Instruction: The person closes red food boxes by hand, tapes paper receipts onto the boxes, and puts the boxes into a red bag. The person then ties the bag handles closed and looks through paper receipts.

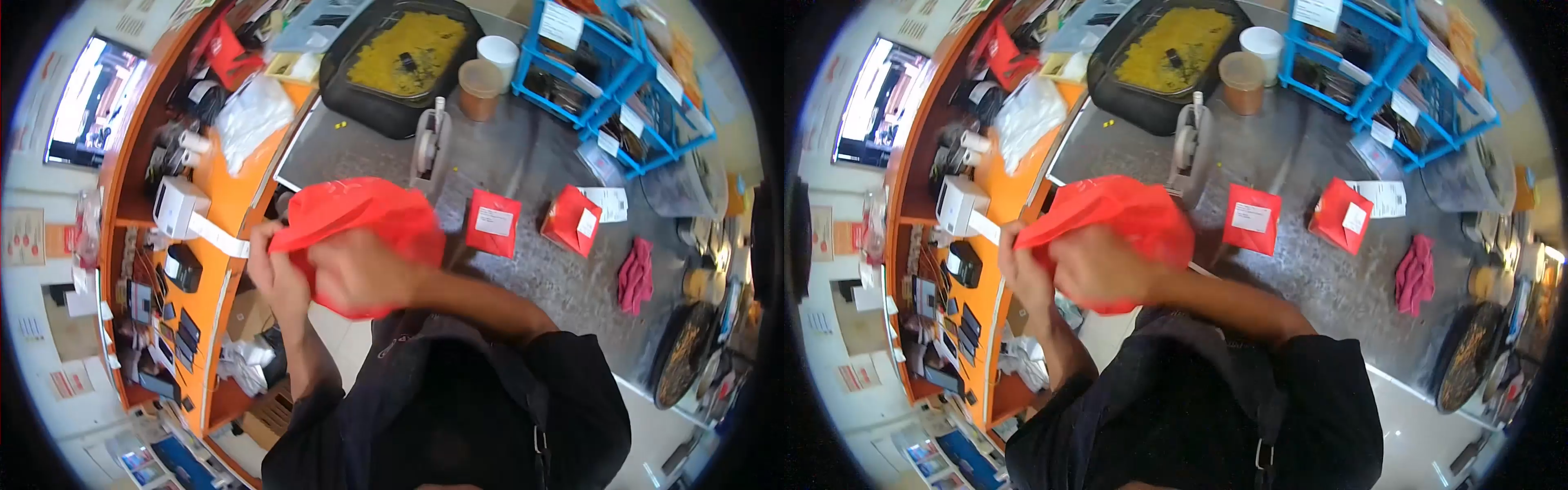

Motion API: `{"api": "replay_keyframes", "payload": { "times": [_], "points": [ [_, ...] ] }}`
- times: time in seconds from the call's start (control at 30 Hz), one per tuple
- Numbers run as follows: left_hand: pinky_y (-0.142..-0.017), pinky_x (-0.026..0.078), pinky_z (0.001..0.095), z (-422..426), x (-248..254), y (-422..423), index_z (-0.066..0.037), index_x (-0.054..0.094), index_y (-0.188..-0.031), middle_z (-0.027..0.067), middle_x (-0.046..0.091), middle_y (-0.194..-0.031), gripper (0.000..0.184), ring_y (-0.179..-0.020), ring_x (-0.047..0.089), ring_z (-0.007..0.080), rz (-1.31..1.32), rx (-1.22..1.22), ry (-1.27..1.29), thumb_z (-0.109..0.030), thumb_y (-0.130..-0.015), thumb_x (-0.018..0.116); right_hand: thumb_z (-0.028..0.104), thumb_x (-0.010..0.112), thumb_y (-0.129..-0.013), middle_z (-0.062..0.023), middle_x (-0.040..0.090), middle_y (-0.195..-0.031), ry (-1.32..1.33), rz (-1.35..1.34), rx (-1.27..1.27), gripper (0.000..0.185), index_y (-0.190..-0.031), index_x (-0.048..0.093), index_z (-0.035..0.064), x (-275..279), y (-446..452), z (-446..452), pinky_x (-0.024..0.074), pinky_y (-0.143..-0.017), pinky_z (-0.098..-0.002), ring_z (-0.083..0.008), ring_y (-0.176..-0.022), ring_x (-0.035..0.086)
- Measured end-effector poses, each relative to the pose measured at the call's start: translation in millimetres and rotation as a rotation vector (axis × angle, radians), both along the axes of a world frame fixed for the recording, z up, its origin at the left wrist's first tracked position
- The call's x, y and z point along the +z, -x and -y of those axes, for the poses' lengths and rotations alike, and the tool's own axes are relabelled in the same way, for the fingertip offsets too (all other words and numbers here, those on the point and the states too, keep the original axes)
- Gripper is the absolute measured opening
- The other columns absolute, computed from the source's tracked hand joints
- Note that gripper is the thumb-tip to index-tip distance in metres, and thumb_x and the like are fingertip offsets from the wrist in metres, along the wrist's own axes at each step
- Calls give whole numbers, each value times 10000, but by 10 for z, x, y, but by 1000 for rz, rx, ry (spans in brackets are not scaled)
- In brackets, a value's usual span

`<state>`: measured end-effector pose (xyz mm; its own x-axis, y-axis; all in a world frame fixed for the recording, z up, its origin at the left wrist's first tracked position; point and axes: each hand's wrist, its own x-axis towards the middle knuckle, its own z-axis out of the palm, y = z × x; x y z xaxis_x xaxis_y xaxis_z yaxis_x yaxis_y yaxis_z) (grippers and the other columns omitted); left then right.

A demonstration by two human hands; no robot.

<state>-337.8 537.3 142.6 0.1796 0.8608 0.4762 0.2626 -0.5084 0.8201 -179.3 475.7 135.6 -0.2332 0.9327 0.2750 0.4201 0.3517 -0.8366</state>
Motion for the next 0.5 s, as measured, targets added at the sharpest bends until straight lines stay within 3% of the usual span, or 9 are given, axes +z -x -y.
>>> {"api": "replay_keyframes", "payload": {
  "times": [0.07, 0.13, 0.2, 0.23, 0.3, 0.33, 0.4, 0.47, 0.5],
  "points": [
    [-702, 385, 232, 270, 360, -50, 6, 500, -803, 52, 537, -792, 53, -732, 470, 105, 293, -100, 214, -34, -831, 479, 198, 626, -829, -198, 645, -1008, 28, 75, 62, 222, -964, 632, 21, -46, 5, -256, 518, -817, -409, -328, -976, 636],
    [-687, 368, 219, 36, 328, 166, -19, 470, -780, 38, 519, -778, 67, -709, 436, 76, 299, -209, 224, -67, -823, 491, 228, 603, -862, -217, 643, -1040, 40, 176, 121, 284, -1044, 626, 10, -179, -52, -692, 512, -848, -406, -350, -988, 633],
    [-659, 365, 221, -476, 267, 376, -30, 460, -782, 27, 511, -766, 68, -676, 419, 80, 283, -154, 195, -66, -812, 509, 259, 581, -895, -237, 641, -1073, 62, 257, 166, 348, -1123, 620, 0, -361, -40, -1211, 507, -878, -403, -371, -1000, 629],
    [-645, 363, 221, -753, 205, 437, -35, 456, -782, 22, 507, -760, 74, -660, 411, 82, 271, -135, 184, -65, -807, 519, 276, 582, -902, -231, 641, -1077, 261, 295, 263, 365, -1140, 610, 1, -420, 88, -1437, 506, -876, -409, -369, -1000, 628],
    [-625, 374, 221, -1376, 53, 486, -38, 462, -806, 19, 510, -758, 90, -653, 431, 89, 56, -5, 135, -38, -780, 548, 315, 587, -905, -231, 649, -1059, 291, 317, 364, 381, -1128, 615, 6, -368, 194, -1739, 499, -861, -456, -380, -975, 632],
    [-614, 379, 220, -1748, -56, 508, -39, 465, -817, 18, 512, -758, 112, -649, 441, 93, -45, 51, 104, -24, -766, 563, 336, 592, -901, -236, 657, -1036, 121, 311, 376, 382, -1098, 630, 11, 5, 36, -1826, 495, -847, -497, -392, -952, 637],
    [-624, 445, 253, -2509, -548, 746, -19, 556, -902, 60, 586, -819, 201, -689, 550, 133, -210, -39, 431, 11, -709, 605, 300, 616, -909, -179, 671, -1017, 71, 91, 709, 374, -1138, 613, 6, 255, -292, -2209, 519, -808, -427, -340, -932, 646],
    [-652, 484, 271, -3172, -1197, 956, -10, 603, -954, 94, 636, -863, 261, -725, 613, 156, -419, -267, 624, 0, -695, 633, 259, 610, -918, -154, 685, -991, 155, 46, 632, 330, -1128, 626, 4, 614, -754, -2750, 530, -767, -419, -318, -909, 665],
    [-662, 502, 301, -3375, -1486, 908, -19, 626, -980, 111, 658, -909, 279, -723, 637, 200, -408, -413, 531, -36, -703, 656, 246, 607, -922, -144, 692, -984, 149, 212, 369, 316, -1126, 630, 5, 737, -1008, -3088, 533, -764, -402, -300, -904, 674]
  ]
}}
